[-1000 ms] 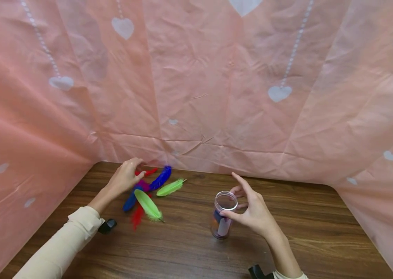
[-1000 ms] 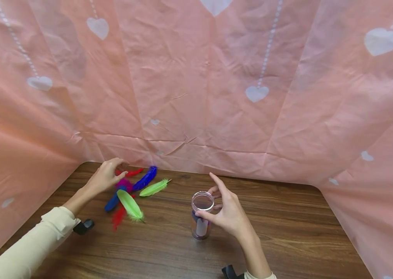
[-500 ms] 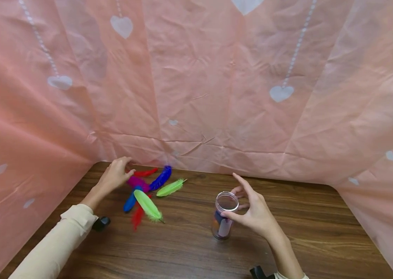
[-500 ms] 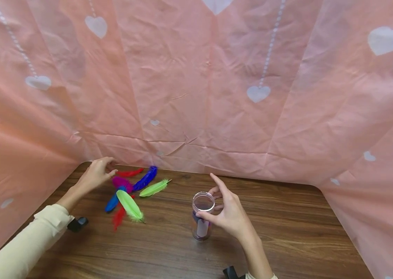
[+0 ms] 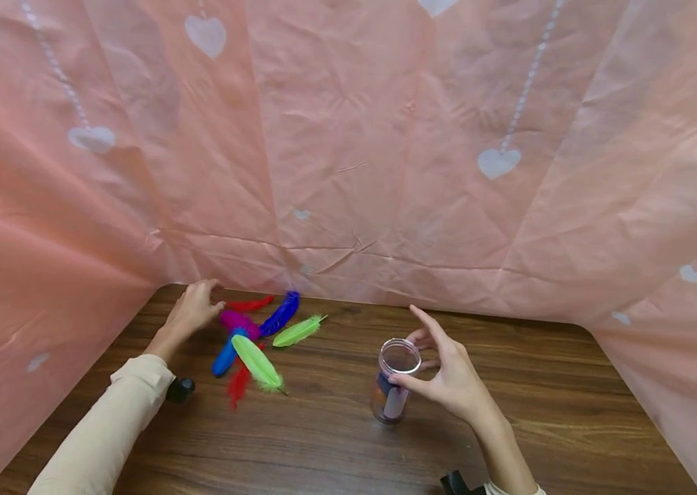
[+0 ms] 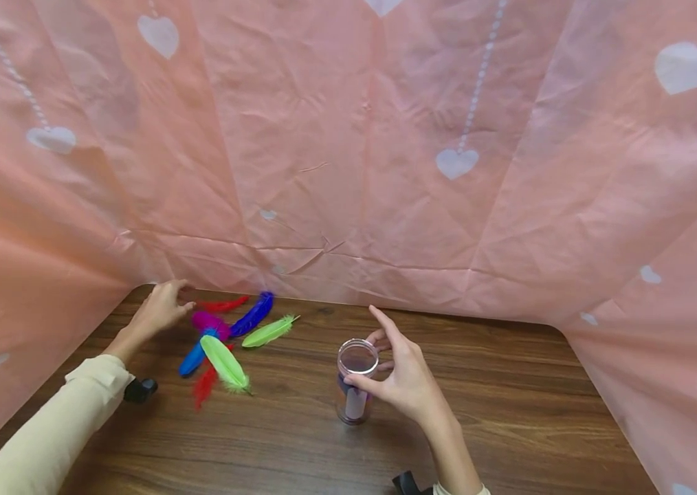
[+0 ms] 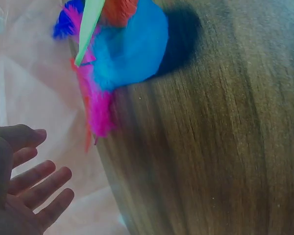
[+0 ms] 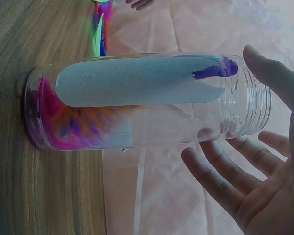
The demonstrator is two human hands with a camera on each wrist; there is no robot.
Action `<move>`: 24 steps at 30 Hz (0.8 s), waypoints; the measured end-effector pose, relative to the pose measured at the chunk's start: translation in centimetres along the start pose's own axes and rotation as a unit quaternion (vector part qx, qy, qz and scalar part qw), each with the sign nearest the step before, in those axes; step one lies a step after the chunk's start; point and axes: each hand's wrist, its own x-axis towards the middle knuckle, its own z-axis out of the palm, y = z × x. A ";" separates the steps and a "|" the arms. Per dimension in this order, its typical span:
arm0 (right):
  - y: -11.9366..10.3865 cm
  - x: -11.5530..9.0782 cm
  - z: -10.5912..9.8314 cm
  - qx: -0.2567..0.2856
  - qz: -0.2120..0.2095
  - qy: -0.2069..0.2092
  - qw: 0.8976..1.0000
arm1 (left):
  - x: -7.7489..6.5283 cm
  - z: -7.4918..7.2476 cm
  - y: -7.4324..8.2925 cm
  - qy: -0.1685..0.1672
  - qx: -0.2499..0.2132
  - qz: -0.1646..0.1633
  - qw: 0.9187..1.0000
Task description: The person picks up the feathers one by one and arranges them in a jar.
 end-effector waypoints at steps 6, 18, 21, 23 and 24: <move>0.1 -0.1 0.0 -0.003 -0.001 -0.001 1.000 | 0.3 1.0 -1.1 -0.013 -0.021 -0.015 1.000; 0.0 -0.1 0.0 -0.002 0.001 0.002 1.000 | 1.0 2.5 -1.6 -0.030 -0.082 0.006 0.996; 0.0 -0.1 0.1 0.002 0.004 0.002 1.000 | 1.1 2.7 -1.9 -0.027 -0.082 0.023 0.996; 0.0 -0.1 0.1 0.004 0.002 0.002 1.000 | 1.1 2.8 -2.1 -0.034 -0.082 0.025 0.996; 0.1 0.0 0.1 0.005 0.001 0.002 1.000 | 1.1 2.9 -2.1 -0.039 -0.080 0.023 0.996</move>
